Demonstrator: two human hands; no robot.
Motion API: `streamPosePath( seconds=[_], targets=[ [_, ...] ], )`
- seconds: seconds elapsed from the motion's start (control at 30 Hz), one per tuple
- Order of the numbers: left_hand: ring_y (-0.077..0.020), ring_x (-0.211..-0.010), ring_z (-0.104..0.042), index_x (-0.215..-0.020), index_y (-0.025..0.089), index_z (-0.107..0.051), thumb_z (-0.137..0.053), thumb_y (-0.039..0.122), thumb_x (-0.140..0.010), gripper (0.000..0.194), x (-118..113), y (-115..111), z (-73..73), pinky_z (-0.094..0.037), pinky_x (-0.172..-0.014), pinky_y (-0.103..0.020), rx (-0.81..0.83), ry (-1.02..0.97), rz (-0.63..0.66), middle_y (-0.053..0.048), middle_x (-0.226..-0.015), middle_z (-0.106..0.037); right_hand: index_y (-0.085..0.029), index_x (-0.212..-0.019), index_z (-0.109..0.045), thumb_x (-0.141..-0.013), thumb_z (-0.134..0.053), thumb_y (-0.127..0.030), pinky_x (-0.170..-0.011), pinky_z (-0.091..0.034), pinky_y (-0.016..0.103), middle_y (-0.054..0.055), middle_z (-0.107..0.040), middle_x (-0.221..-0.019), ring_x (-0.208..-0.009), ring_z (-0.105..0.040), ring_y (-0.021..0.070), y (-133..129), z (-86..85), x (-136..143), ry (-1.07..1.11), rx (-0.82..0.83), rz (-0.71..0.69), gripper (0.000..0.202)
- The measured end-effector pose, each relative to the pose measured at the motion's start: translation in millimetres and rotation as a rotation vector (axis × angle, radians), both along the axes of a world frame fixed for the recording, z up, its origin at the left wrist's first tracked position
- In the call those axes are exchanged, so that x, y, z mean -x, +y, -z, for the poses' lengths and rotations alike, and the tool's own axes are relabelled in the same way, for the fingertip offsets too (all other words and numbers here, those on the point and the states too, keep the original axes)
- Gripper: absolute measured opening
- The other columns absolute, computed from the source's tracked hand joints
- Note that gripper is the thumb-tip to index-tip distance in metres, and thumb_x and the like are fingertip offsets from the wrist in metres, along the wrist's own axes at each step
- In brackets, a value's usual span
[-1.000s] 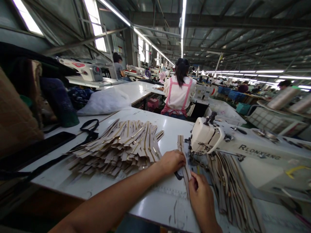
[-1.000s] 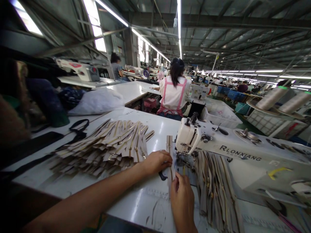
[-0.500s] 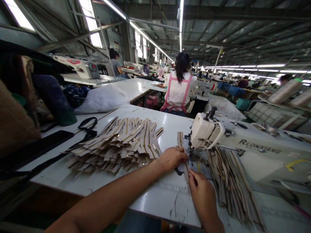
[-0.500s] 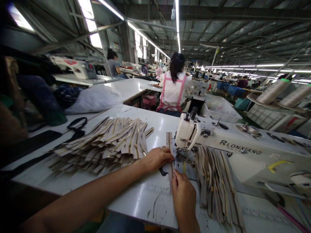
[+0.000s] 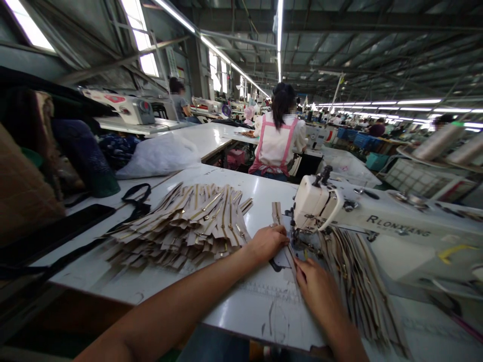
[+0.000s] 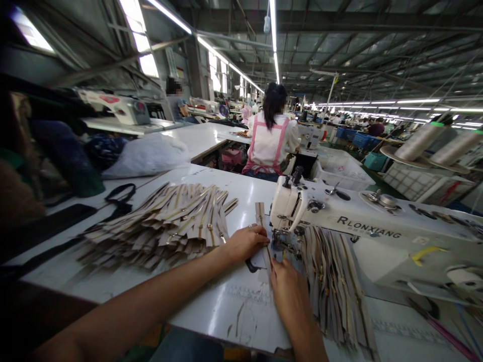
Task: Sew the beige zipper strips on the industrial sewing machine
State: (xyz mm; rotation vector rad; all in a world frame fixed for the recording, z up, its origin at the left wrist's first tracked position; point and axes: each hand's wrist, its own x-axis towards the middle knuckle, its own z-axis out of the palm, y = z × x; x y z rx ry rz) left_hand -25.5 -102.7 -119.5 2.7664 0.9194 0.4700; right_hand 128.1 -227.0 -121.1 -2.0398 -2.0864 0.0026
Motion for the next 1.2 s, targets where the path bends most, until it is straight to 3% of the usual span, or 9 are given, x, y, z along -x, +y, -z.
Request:
streamPosePath(
  seconds=[0.13, 0.3, 0.53, 1.2],
  targets=[
    [-0.0224, -0.098, -0.060, -0.097, 0.021, -0.073, -0.049, 0.022, -0.095, 0.024, -12, 6, -4.4, -0.049, -0.076, -0.029, 0.029, 0.012, -0.074, -0.006, -0.106, -0.064, -0.024, -0.110, -0.070, -0.091, -0.042, -0.015, -0.070, -0.050, 0.025, 0.007, -0.071, -0.102, -0.085, -0.069, 0.0192, 19, -10.7, -8, -0.017, 0.032, -0.041, 0.035],
    [-0.0239, -0.104, -0.054, -0.088, 0.021, -0.075, -0.055, 0.021, -0.092, 0.021, -23, 15, -9.7, -0.045, -0.088, -0.033, 0.020, 0.011, -0.081, -0.008, -0.101, -0.064, -0.021, -0.108, -0.070, -0.090, -0.041, -0.013, -0.068, -0.049, 0.022, 0.007, -0.072, -0.099, -0.084, -0.069, 0.0173, 21, -1.8, -3, -0.035, -0.034, 0.014, 0.035],
    [-0.0222, -0.100, -0.052, -0.090, 0.024, -0.076, -0.058, 0.026, -0.091, 0.018, -27, 26, 0.3, -0.043, -0.087, -0.032, 0.032, -0.063, -0.063, -0.005, -0.105, -0.064, -0.017, -0.105, -0.070, -0.092, -0.036, -0.012, -0.062, -0.049, 0.023, 0.011, -0.071, -0.094, -0.078, -0.069, 0.0185, 18, 6.2, 12, -0.047, -0.052, 0.080, 0.036],
    [-0.0208, -0.098, -0.056, -0.091, 0.025, -0.075, -0.056, 0.028, -0.093, 0.020, -26, 33, 9.9, -0.044, -0.085, -0.030, -0.023, -0.097, -0.044, -0.003, -0.105, -0.064, -0.017, -0.112, -0.068, -0.094, -0.037, -0.015, -0.070, -0.049, 0.026, 0.011, -0.071, -0.101, -0.088, -0.069, 0.0204, 23, 12.0, 9, -0.010, -0.054, 0.101, 0.037]
  ],
)
